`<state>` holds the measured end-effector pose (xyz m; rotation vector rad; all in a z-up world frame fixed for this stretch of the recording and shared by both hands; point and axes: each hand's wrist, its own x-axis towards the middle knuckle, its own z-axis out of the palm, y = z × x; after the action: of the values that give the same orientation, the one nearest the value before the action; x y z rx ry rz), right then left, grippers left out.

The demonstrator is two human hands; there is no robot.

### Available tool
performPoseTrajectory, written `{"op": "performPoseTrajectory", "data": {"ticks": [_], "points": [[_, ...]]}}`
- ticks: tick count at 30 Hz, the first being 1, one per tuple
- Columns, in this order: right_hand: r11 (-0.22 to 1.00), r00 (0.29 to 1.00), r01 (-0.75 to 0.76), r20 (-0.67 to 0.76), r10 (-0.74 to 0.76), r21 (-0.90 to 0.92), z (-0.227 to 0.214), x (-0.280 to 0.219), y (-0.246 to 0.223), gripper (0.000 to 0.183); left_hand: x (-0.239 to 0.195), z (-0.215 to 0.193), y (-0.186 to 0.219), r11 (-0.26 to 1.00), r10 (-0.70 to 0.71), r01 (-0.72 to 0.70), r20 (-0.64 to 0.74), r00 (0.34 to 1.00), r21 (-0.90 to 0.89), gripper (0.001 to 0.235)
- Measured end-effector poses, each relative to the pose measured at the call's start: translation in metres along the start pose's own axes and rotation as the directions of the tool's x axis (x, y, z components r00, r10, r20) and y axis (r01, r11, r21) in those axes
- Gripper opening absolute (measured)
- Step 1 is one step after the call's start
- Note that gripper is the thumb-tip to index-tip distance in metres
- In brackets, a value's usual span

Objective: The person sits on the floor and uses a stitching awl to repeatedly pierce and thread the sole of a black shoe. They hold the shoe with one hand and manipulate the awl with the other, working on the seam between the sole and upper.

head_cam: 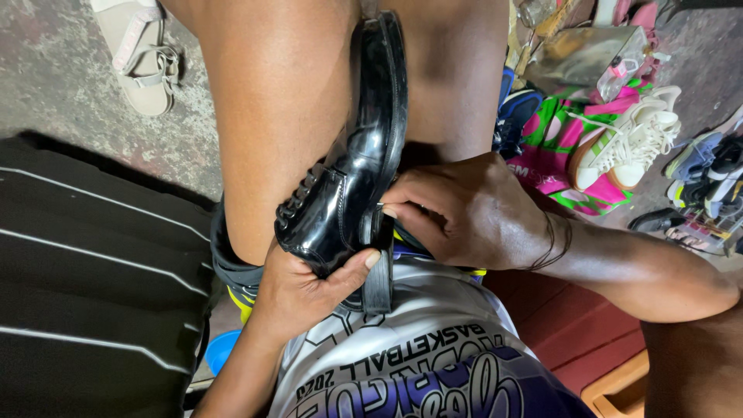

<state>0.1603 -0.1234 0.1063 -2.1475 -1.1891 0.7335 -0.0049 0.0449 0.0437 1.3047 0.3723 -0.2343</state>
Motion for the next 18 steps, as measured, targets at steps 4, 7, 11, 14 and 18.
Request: {"op": "performPoseTrajectory", "data": {"ticks": [4,7,11,14,18], "points": [[1.0,1.0,-0.024,0.013,0.024,0.001,0.003,0.002,-0.001,0.009,0.003,0.0,0.005,0.996,0.084,-0.084,0.013,0.996,0.03,0.036],[0.996,0.997,-0.081,0.006,0.082,-0.032,0.005,-0.003,-0.001,0.011,0.006,0.002,0.009,0.996,0.074,-0.074,0.009,0.997,0.054,0.037],[0.994,0.998,-0.059,-0.003,0.06,0.097,0.002,-0.013,0.008,0.006,-0.003,0.004,0.013,0.998,0.047,-0.049,0.033,0.998,0.05,0.03],[0.976,0.997,-0.08,-0.005,0.083,0.204,0.006,-0.023,0.017,0.004,-0.025,0.0,0.012,0.964,0.172,-0.157,-0.052,0.984,0.213,0.029],[0.91,0.985,-0.15,-0.02,0.17,0.386,0.018,-0.043,0.032,0.003,-0.053,-0.013,0.013,0.998,-0.036,0.019,-0.29,0.956,-0.061,0.018]]}}
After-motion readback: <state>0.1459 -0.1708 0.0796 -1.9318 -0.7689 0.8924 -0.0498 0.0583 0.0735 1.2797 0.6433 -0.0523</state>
